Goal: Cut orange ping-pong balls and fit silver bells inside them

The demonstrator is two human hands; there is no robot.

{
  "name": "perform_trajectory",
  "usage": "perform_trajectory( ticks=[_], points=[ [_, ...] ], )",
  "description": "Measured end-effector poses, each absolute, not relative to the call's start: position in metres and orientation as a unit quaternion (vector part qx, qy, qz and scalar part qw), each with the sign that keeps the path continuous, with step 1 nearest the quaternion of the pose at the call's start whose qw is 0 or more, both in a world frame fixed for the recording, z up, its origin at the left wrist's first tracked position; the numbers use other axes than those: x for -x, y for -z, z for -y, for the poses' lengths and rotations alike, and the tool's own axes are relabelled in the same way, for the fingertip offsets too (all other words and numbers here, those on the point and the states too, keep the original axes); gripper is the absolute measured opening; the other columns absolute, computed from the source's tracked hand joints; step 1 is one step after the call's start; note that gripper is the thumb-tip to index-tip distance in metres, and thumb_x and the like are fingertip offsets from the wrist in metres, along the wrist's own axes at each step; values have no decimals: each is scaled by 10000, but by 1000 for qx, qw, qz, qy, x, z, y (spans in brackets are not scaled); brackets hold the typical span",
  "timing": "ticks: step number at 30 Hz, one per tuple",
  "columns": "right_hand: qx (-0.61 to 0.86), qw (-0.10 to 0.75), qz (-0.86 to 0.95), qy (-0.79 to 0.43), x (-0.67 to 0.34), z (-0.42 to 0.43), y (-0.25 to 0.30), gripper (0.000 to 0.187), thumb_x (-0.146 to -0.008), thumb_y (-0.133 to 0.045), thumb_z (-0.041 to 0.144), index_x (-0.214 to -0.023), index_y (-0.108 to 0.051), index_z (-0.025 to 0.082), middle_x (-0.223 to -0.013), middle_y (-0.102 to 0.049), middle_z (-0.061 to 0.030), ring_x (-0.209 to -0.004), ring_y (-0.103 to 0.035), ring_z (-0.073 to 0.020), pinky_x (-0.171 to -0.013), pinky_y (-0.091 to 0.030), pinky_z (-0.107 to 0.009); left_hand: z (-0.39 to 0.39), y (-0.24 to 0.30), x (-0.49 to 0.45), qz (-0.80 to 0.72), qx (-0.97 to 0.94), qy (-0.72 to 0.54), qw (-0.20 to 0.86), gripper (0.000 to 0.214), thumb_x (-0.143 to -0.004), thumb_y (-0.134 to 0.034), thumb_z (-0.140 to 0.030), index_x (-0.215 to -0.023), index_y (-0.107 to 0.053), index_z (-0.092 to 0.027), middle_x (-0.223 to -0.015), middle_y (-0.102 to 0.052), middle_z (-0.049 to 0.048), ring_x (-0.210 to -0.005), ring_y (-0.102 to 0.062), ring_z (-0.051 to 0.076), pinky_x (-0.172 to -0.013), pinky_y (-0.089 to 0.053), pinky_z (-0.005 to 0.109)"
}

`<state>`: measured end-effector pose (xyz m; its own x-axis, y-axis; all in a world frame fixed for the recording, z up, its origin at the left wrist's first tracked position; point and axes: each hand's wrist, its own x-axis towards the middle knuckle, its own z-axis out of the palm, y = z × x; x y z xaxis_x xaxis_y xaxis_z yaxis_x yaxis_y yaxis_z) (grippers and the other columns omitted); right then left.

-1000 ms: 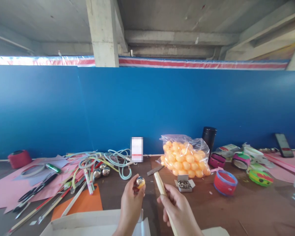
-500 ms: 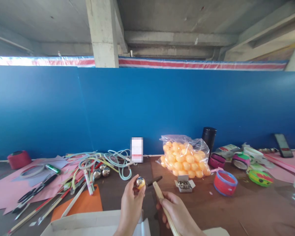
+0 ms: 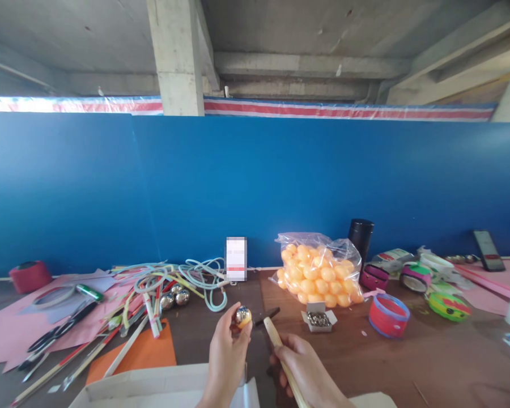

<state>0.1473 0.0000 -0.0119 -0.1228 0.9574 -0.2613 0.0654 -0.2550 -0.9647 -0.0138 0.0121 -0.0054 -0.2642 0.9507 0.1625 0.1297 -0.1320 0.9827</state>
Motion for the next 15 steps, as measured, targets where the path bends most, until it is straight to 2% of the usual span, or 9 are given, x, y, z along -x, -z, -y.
perform_trajectory(
  ticks=[15],
  points=[
    [555,371,475,-574,-146,1,9,168,-700,-459,213,-822,-558,154,-671,-626,0,-340,-493,-51,-270,-324,-136,-10,2,12,-559,-485,-572,354,600,-676,-627,-491,-1171,-556,-161,-1015,-676,100,-749,-666,201,-646,-527,289]
  ],
)
